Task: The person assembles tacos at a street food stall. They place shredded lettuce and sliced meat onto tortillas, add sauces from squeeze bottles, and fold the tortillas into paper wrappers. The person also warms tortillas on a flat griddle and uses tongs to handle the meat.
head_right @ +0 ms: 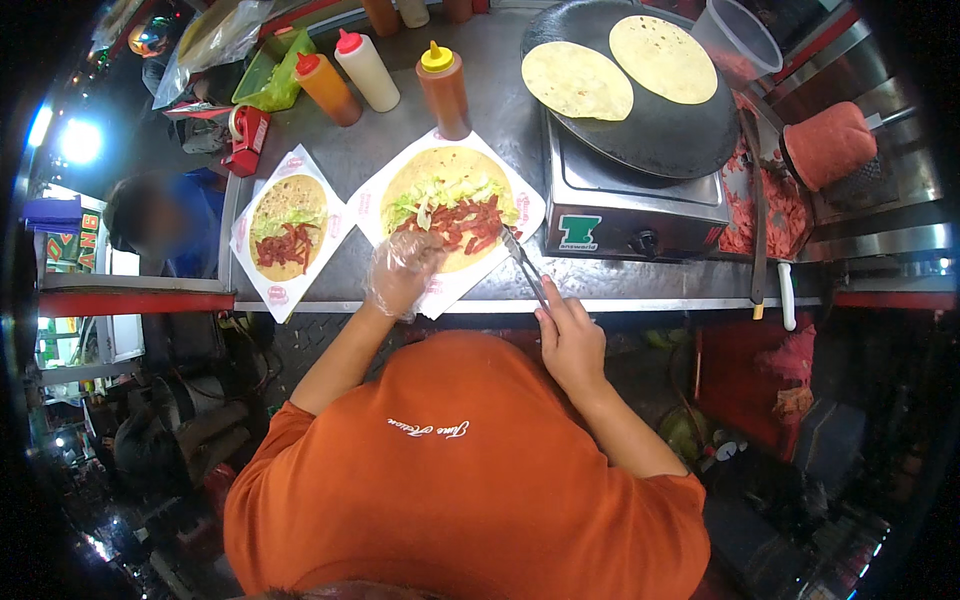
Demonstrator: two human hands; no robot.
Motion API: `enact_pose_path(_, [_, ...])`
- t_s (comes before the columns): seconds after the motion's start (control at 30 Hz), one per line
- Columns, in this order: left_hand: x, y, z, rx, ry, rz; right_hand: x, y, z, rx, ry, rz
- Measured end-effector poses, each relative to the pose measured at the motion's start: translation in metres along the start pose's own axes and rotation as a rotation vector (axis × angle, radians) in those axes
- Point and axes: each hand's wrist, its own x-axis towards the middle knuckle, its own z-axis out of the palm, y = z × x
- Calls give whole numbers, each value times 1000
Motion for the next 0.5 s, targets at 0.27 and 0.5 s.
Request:
enact_pose_path(0.27, [-8, -51, -44, -66, 98, -357, 11, -34, 5, 139, 86, -25])
enact_pose_path(0.5, [-54, -65, -87, -155, -168, -415, 50, -126, 72, 192, -94, -195])
